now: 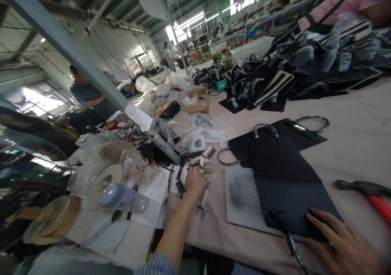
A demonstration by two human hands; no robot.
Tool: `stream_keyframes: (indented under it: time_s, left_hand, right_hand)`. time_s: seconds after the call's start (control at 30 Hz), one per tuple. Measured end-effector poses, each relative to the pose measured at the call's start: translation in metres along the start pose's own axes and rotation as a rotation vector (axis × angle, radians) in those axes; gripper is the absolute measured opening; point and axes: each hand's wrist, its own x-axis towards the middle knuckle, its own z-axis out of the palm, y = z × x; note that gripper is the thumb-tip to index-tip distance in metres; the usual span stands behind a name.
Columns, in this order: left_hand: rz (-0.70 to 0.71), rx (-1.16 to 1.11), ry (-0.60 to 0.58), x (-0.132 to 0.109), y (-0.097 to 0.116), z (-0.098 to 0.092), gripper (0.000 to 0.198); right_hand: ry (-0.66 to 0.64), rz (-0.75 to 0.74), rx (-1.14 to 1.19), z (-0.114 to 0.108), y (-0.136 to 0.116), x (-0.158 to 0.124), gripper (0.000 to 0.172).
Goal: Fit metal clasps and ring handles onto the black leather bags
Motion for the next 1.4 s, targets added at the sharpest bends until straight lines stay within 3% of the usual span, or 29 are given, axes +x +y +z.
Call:
stream_keyframes:
  time_s: [0.23, 0.6, 0.93, 1.1, 1.27, 1.4]
  left_hand:
    - [0.126, -0.020, -0.036, 0.002, 0.015, 0.004, 0.033]
    - [0.229, 0.104, -0.024, -0.025, 0.010, 0.006, 0.031]
    - [0.193, 0.087, 0.005, -0.039, 0.001, 0.002, 0.028]
    - [0.175, 0.096, -0.013, -0.034, -0.009, -0.007, 0.024]
    - [0.195, 0.084, 0.011, -0.031, -0.027, -0.002, 0.031]
    - [0.207, 0.110, 0.049, -0.042, -0.032, -0.002, 0.036]
  right_hand:
    - [0.031, -0.083, -0.139, -0.017, -0.012, 0.006, 0.059]
    - [0.023, -0.096, -0.119, -0.005, -0.004, 0.000, 0.052]
    - [-0.026, -0.048, -0.085, -0.013, -0.010, 0.004, 0.055]
    - [-0.080, -0.003, -0.042, -0.034, -0.029, 0.014, 0.057]
    - [-0.159, 0.053, -0.031, -0.049, -0.040, 0.020, 0.049]
    - [-0.151, 0.036, -0.048, -0.051, -0.040, 0.017, 0.050]
